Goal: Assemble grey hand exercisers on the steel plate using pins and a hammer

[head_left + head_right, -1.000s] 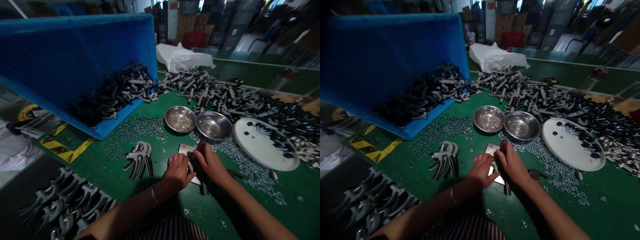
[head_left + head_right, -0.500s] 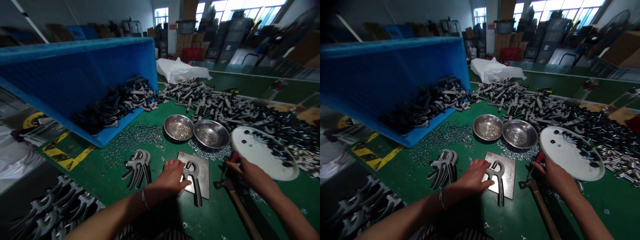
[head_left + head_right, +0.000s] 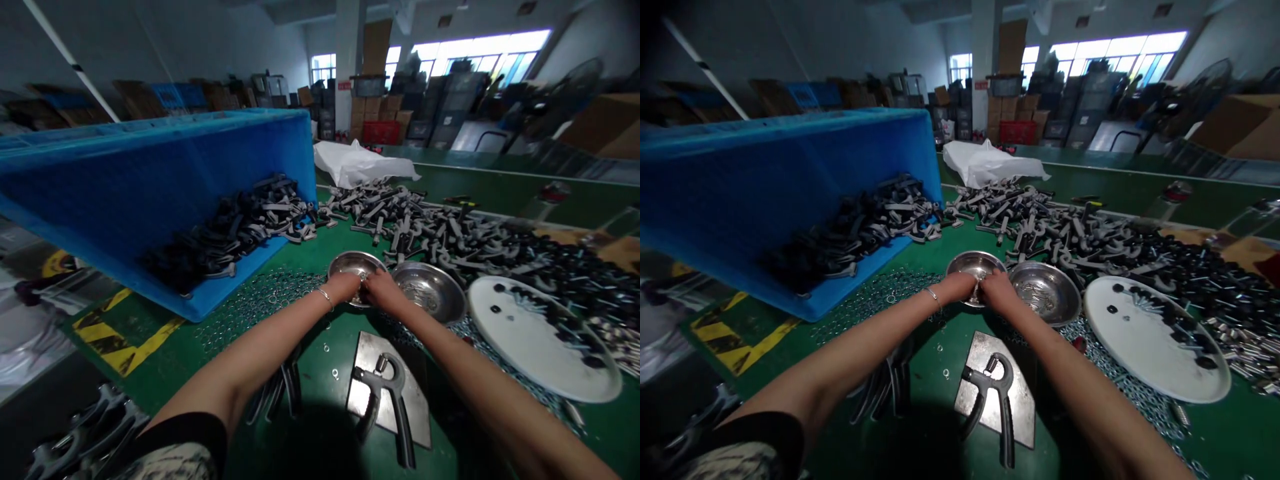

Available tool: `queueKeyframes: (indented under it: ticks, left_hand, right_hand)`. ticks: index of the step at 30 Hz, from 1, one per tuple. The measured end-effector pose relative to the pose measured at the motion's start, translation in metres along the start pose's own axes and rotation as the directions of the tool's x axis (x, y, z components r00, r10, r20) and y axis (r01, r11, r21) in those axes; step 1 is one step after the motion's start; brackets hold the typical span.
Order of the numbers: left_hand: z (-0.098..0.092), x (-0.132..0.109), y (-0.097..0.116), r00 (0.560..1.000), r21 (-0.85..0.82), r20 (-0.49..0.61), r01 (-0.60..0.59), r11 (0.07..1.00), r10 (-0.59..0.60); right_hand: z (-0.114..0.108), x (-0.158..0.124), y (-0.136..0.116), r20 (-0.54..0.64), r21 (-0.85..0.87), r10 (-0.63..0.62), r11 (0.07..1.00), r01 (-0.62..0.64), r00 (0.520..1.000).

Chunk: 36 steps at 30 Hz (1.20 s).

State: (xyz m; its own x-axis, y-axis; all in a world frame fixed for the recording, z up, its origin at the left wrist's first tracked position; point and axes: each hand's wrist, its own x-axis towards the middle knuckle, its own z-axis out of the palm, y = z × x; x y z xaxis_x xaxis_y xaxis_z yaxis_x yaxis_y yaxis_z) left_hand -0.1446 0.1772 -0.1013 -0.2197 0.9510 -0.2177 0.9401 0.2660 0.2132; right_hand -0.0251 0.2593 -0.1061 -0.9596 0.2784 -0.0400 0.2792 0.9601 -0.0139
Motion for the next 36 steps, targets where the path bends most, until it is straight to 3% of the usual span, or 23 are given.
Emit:
queueKeyframes:
  ticks: [3,7,15,23,27,31,34,36]
  left_hand:
    - [0.004,0.001,-0.011,1.000,-0.005,0.003,0.028,1.000,-0.028]
    - [0.007,0.001,-0.017,0.996,-0.049,-0.083,0.039,0.998,-0.043]
    - [0.012,-0.004,-0.012,0.964,-0.181,-0.260,0.013,0.983,-0.060]
    - [0.009,-0.027,-0.002,0.909,-0.361,-0.400,-0.039,0.932,-0.117]
    - [0.004,-0.055,0.005,0.886,-0.493,-0.444,-0.116,0.862,-0.134]
    - [0.014,-0.116,0.009,0.896,-0.629,-0.415,-0.155,0.762,-0.161]
    - [0.034,-0.168,0.017,0.934,-0.773,-0.307,-0.132,0.620,-0.184]
    - [0.049,-0.190,0.029,0.959,-0.786,-0.257,-0.135,0.603,-0.120]
  right_hand:
    - [0.012,0.006,0.006,0.048,0.011,0.024,1.000,-0.025,0.999]
    - [0.020,0.005,0.008,0.042,0.026,0.084,0.996,-0.085,0.996]
    - [0.013,0.010,0.004,-0.012,0.088,0.207,0.975,-0.205,0.978]
    - [0.001,-0.005,-0.012,-0.060,0.257,0.283,0.931,-0.259,0.957]
    - [-0.010,-0.013,-0.014,-0.101,0.433,0.319,0.867,-0.247,0.942]
    - [-0.023,-0.061,-0.018,-0.152,0.655,0.371,0.732,-0.188,0.916]
    - [-0.021,-0.129,-0.031,-0.134,0.803,0.427,0.576,-0.155,0.895]
    - [-0.013,-0.176,-0.043,-0.084,0.870,0.463,0.465,-0.162,0.882]
